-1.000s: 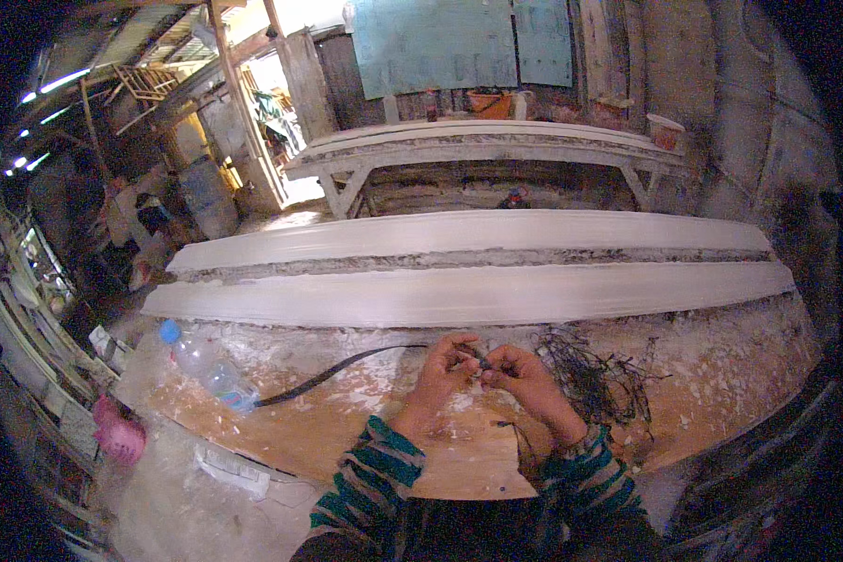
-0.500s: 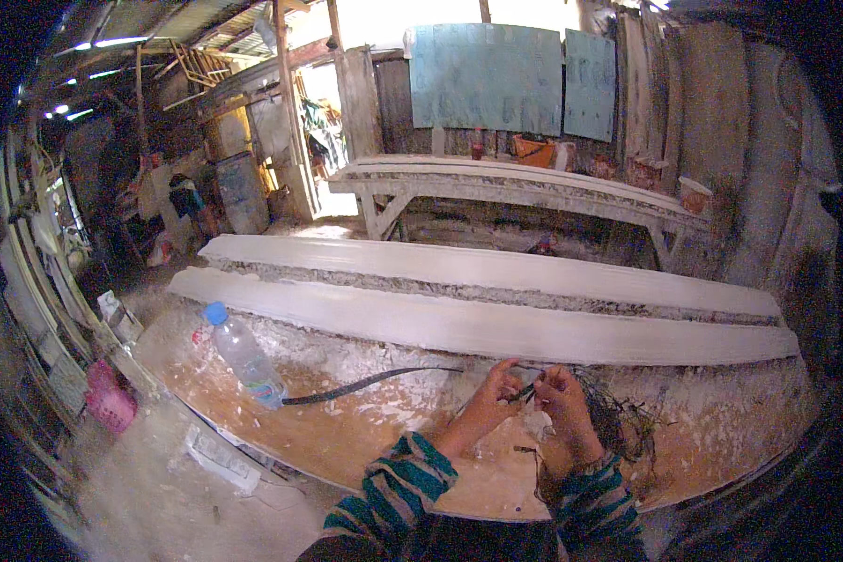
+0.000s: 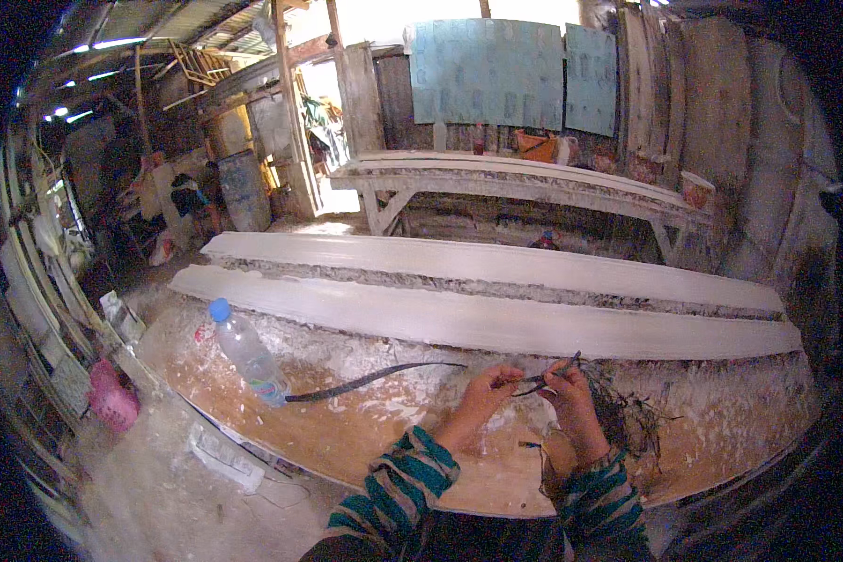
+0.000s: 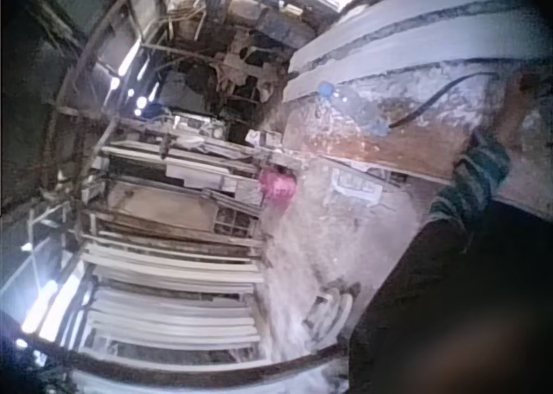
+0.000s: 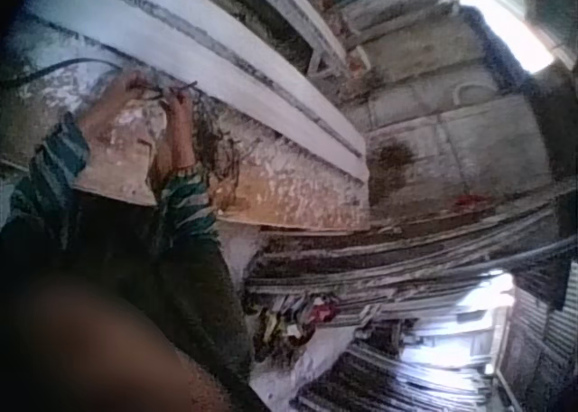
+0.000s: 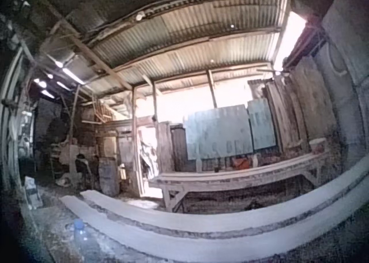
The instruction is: The person repeatedly handles thin black cables on a workbench, picking them up, straightening them, and placing them back down. Another person wipes a long white curved object in the background. The camera wearer's hands remain in view throughout, manipulating the cables without using tools.
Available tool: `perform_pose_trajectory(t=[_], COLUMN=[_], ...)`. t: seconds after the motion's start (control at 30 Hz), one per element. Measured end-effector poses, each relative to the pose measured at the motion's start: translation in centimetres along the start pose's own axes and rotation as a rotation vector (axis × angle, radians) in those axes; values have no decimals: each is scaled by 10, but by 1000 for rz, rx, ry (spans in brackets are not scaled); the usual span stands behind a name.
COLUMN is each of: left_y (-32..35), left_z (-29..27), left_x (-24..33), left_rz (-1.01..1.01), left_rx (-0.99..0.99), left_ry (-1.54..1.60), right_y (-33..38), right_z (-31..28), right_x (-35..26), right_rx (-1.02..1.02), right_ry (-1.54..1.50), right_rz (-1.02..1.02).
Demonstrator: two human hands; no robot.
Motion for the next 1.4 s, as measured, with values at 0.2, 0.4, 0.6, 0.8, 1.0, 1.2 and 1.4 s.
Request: perform_pose_trajectory(t=[0.2, 0.4, 0.6, 0.8, 1.0, 1.2, 1.4], left_y=[-6, -3, -4, -8, -9, -8, -1], left_z=[-14, -20, -21, -22, -21, -19, -11], left_x=[1, -4, 3, -5, -11, -4, 10], left_rz=[-8, -21, -3, 40, -2, 24, -124], left_rx=[136, 212, 239, 217, 229, 216, 142], left_ry=[-98, -82, -180, -133, -63, -100, -68], right_y=[-3, -4, -9, -3, 9, 6, -9], right_z=[-5, -1, -7, 3, 14, 9, -11], right_x=[-2, -8, -3, -14, -31, -25, -23], right_rx=[-30, -101, -68, -85, -208, -222, 60], right_ry=[132, 114, 144, 176, -171, 19, 575], right_rz=[-31, -208, -157, -209, -177, -215, -237])
Point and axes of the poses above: each hand's wrist, its own y-axis away from the middle knuckle, its own z-axis out of the palm, x = y × z, the point moved 5 cm from there along -y, towards the middle knuckle, and after that the axes turned 3 degrees about y, right-handed, at the moved point
